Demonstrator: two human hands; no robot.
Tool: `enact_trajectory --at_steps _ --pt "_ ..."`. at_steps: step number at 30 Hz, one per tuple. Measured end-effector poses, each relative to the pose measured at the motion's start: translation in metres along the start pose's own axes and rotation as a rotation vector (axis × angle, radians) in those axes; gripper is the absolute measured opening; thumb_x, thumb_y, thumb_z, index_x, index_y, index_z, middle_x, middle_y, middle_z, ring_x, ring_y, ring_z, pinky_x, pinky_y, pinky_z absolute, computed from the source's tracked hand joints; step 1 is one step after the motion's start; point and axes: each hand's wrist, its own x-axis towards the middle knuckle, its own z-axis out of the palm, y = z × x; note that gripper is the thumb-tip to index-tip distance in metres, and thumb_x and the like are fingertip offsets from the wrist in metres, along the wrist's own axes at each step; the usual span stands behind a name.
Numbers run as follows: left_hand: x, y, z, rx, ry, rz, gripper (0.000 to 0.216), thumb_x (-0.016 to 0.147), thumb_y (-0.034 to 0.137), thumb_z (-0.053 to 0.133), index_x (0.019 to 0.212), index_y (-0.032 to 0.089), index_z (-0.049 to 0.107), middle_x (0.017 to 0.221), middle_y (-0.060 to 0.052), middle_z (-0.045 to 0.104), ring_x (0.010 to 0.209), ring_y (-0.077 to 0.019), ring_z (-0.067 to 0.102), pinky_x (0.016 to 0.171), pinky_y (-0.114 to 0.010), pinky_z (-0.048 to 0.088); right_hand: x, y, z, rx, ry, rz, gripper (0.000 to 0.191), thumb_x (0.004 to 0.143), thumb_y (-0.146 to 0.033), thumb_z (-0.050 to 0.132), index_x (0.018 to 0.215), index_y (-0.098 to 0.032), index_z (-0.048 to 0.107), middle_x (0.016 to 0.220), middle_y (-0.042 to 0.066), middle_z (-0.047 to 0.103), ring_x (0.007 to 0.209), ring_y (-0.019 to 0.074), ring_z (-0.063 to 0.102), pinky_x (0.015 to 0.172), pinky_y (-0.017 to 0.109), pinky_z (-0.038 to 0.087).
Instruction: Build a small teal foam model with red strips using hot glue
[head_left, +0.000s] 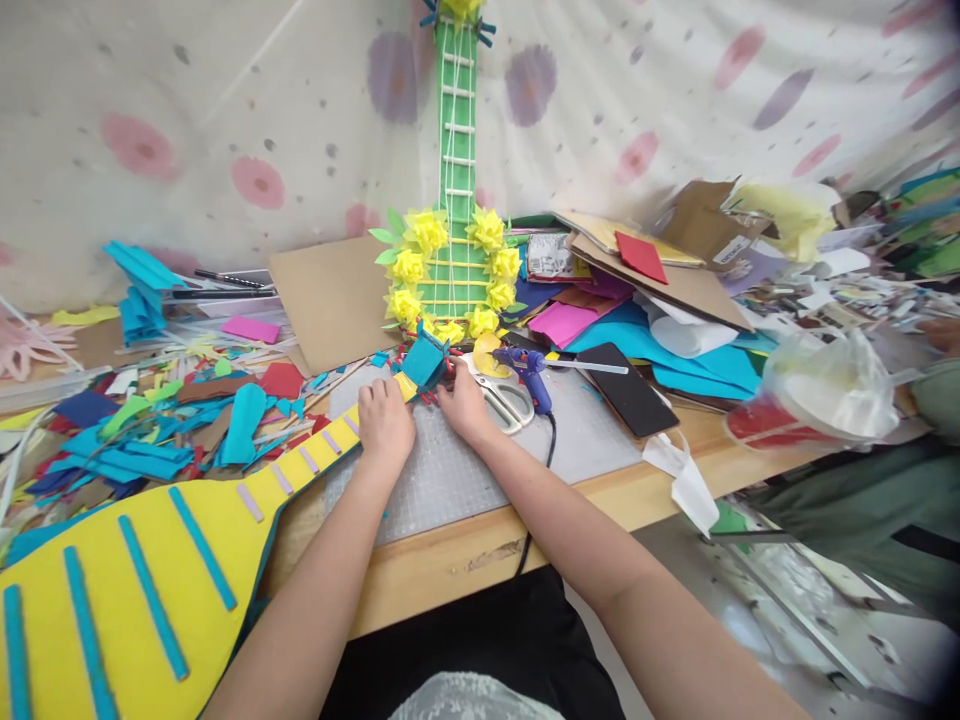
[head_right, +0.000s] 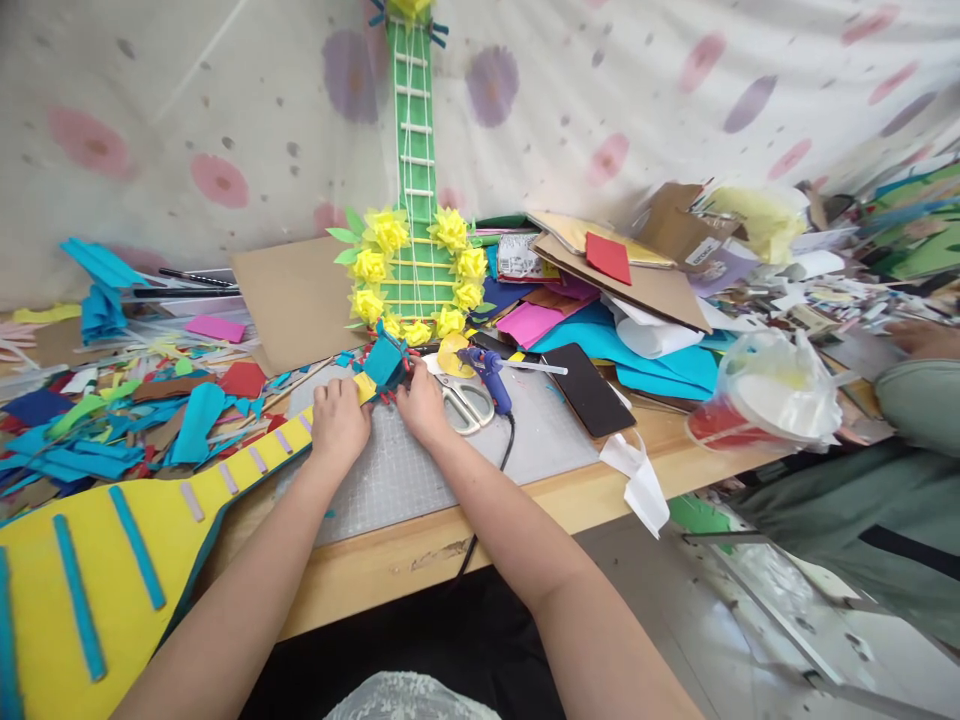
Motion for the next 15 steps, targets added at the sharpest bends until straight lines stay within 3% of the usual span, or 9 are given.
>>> enact_trajectory --at_steps 10,15 --pt "0.0 0.002 -0.014 0.06 -0.069 0.07 0.033 0.083 0.034 0.044 0.107 0.013 0.054 0.107 -0.017 0.056 0.106 -0.031 0.047 0.093 -0.044 0.034 -0.003 -0.001 -0.005 -0.02 -0.044 -0.036 0.052 0.076 -0.015 0.049 0.126 -0.014 0.039 0.113 0.011 0.06 0.1 0.0201 0.058 0.091 0.036 0.044" --pt "0.01 -0.003 -0.017 -0.013 -0.147 0.064 0.03 0.082 0.033 0.049 0.106 0.016 0.053 0.106 -0.013 0.061 0.104 -0.027 0.052 0.087 -0.037 0.041 -0.003 0.0 -0.004 0.004 -0.043 -0.035 0.052 0.075 -0.013 0.048 0.127 -0.013 0.038 0.114 0.011 0.06 0.1 0.0197 0.058 0.092 0.036 0.044"
